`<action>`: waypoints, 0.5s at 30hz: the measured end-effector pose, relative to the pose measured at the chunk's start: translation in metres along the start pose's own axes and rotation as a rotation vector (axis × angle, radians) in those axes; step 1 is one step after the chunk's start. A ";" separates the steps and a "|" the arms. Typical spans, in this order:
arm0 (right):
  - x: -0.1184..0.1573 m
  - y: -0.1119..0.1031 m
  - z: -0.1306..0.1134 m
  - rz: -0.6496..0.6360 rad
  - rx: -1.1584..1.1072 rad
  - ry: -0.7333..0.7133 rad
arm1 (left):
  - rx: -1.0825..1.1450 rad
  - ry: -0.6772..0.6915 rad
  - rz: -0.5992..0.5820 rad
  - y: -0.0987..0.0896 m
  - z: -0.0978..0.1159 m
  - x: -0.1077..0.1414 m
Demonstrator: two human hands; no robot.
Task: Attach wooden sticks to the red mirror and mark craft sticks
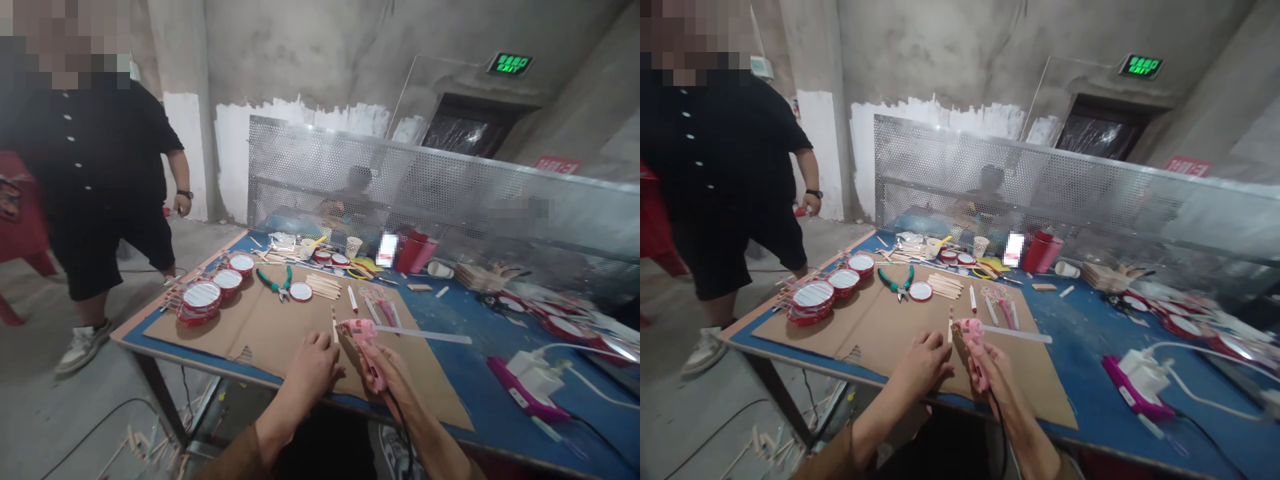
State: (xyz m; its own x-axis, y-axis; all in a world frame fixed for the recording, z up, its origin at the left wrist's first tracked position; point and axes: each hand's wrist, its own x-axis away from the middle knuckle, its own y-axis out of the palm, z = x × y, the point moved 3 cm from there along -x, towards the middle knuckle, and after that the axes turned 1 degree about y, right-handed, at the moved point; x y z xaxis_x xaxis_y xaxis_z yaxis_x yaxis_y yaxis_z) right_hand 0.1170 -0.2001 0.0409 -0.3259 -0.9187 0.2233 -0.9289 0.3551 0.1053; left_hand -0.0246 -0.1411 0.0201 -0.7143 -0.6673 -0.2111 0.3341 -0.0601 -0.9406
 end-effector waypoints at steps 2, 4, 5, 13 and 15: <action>0.003 0.000 -0.001 0.003 -0.002 0.005 | 0.003 0.003 -0.001 -0.002 0.000 0.000; 0.006 0.000 -0.002 0.012 0.003 0.009 | 0.007 0.002 0.004 -0.002 0.000 0.000; 0.007 0.000 -0.001 0.017 0.006 0.014 | 0.011 0.002 0.007 -0.002 0.000 0.000; -0.001 -0.008 0.010 -0.044 0.005 0.016 | 0.032 0.025 0.017 0.004 -0.001 0.000; 0.000 -0.007 0.009 -0.043 0.001 0.017 | 0.023 0.030 0.004 0.004 -0.001 -0.001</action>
State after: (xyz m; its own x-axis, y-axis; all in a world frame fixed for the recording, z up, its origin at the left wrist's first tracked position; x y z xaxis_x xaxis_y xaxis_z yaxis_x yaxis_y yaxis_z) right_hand 0.1224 -0.2040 0.0317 -0.2822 -0.9301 0.2351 -0.9422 0.3148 0.1146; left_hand -0.0234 -0.1403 0.0163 -0.7313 -0.6446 -0.2230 0.3506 -0.0749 -0.9335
